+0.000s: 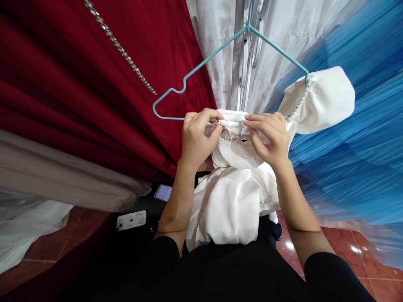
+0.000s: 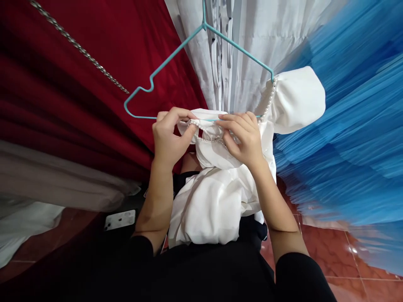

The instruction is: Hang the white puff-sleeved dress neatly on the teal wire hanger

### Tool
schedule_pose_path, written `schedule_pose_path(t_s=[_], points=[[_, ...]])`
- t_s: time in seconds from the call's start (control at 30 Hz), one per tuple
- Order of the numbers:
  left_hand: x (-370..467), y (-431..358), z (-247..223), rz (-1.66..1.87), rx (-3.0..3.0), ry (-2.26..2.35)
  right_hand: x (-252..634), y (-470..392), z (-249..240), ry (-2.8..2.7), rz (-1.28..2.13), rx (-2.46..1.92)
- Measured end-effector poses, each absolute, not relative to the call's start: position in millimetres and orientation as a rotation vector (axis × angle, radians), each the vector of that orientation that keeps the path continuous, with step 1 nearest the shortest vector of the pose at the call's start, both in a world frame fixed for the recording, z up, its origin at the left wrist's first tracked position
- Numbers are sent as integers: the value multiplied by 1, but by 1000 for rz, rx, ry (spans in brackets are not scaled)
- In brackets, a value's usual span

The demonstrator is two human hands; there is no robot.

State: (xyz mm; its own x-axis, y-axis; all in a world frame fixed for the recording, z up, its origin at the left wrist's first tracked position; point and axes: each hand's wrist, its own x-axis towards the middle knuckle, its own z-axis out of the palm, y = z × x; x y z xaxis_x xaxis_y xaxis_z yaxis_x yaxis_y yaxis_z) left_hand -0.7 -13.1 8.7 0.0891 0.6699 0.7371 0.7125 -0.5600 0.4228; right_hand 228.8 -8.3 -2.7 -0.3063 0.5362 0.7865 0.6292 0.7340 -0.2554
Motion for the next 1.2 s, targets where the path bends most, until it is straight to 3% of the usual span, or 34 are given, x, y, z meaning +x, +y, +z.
schedule_pose_path(t_s=[0.23,0.57,0.83,1.07,1.2], points=[[5,-14,4,-1529,-2333,-1330,274,20,29,-1487,-549,-940],[-12,-6,12,-1491,-2334,-1391,321,50,64,-1326,-219,-1081],[-7,-6,13,-1527,-2350,-1415,355,49,1,-1024,-196,-1177],[3,-7,12,-1548,-2399,-1422,324,2,-16,-1293,117,-1309],[6,-7,11,-1537,-2422,-1454,292,-18,-2,-1704,-63,-1141]])
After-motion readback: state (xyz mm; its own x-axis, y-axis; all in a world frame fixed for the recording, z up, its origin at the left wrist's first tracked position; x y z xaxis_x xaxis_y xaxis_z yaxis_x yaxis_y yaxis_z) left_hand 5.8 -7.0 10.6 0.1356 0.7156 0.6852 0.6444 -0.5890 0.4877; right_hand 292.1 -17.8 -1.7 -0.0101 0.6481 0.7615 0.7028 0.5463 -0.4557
